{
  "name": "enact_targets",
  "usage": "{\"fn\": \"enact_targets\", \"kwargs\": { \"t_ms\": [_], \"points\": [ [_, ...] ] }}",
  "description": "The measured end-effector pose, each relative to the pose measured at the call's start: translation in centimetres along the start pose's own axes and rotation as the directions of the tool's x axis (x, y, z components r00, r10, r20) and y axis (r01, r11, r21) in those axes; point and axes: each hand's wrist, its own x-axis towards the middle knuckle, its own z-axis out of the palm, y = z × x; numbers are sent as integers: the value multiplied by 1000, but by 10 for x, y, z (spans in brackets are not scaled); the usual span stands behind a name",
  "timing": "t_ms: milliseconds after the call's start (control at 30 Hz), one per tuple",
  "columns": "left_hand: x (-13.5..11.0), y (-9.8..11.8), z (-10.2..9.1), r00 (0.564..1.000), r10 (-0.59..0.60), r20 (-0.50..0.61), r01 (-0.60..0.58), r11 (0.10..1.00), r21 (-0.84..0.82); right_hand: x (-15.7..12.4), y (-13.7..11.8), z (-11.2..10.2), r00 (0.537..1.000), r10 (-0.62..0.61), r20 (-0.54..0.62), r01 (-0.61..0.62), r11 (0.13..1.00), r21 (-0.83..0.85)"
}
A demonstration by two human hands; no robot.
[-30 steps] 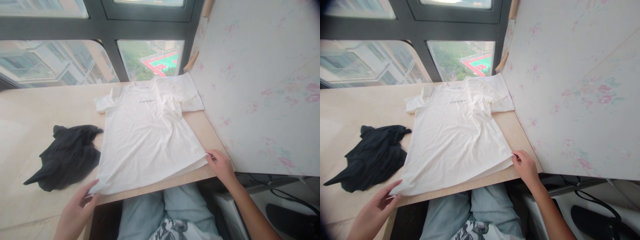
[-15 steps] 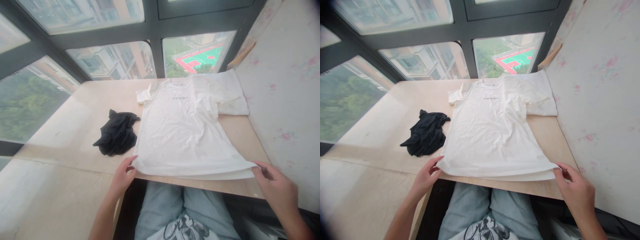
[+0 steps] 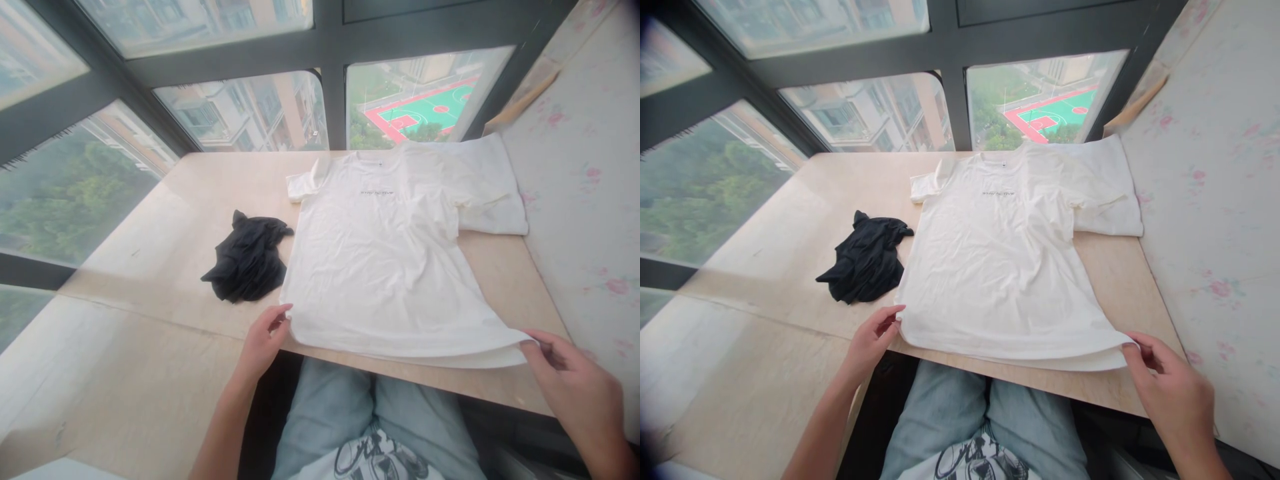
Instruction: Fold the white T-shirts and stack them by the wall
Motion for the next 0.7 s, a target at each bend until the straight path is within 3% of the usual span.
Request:
{"fn": "enact_targets", "kwargs": {
  "t_ms": [233,333,700],
  "points": [
    [2,2,8,998,-2,-57,10,991,137,1,-2,1,1000,1,16,0,999,-39],
    [2,2,6,987,-66,-145,103,960,262,0,-4,0,999,37,22,-35,997,-67],
    [-3,-2,-24,940,-173,-294,274,896,349,1,-11,-11,997,55,50,-50,994,-93]
  ]
}}
